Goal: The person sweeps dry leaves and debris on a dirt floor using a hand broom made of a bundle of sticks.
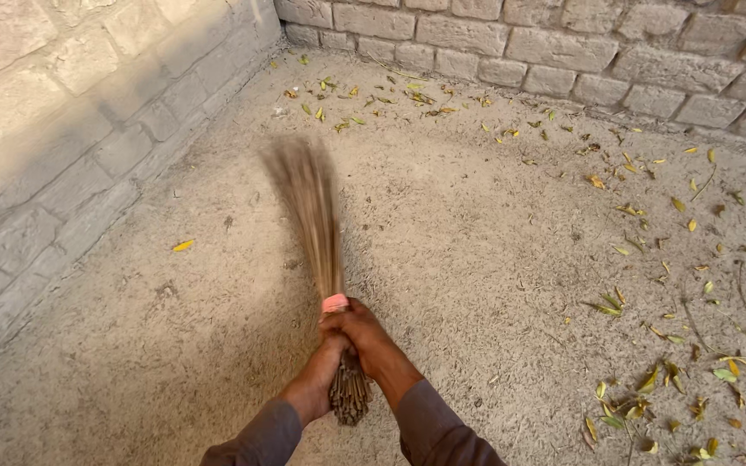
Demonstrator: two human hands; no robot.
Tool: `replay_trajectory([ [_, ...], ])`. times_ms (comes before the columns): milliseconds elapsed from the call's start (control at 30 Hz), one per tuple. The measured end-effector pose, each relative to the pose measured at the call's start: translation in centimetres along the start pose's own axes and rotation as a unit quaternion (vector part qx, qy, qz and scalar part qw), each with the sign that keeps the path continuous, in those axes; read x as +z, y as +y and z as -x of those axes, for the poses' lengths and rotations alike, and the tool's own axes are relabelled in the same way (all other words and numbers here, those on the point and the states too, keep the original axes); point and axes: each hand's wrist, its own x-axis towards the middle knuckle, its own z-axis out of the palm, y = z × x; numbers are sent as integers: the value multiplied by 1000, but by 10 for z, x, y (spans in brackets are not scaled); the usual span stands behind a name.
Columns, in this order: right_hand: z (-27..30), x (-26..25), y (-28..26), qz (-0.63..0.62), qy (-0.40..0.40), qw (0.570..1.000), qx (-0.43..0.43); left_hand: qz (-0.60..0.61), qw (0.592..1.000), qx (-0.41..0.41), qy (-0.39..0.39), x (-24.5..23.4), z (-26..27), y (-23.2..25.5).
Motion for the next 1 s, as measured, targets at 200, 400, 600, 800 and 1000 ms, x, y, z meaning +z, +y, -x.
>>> replay_trajectory([
  [200,33,-16,-32,-27,323,943,-71,-188,970,-81,-129,31,-20,46],
  [400,32,29,-72,61,216,967,-122,-69,991,18,-111,5,-16,57],
  [600,-61,79,-82,222,7,971,-84,123,986,86,66,-39,-34,78],
  [800,-103,51,-54,69,19,997,3,-50,996,29,68,-43,-61,95],
  [1000,-51,48,-55,-136,336,932,-11,-342,925,-53,-155,-35,-81,131],
])
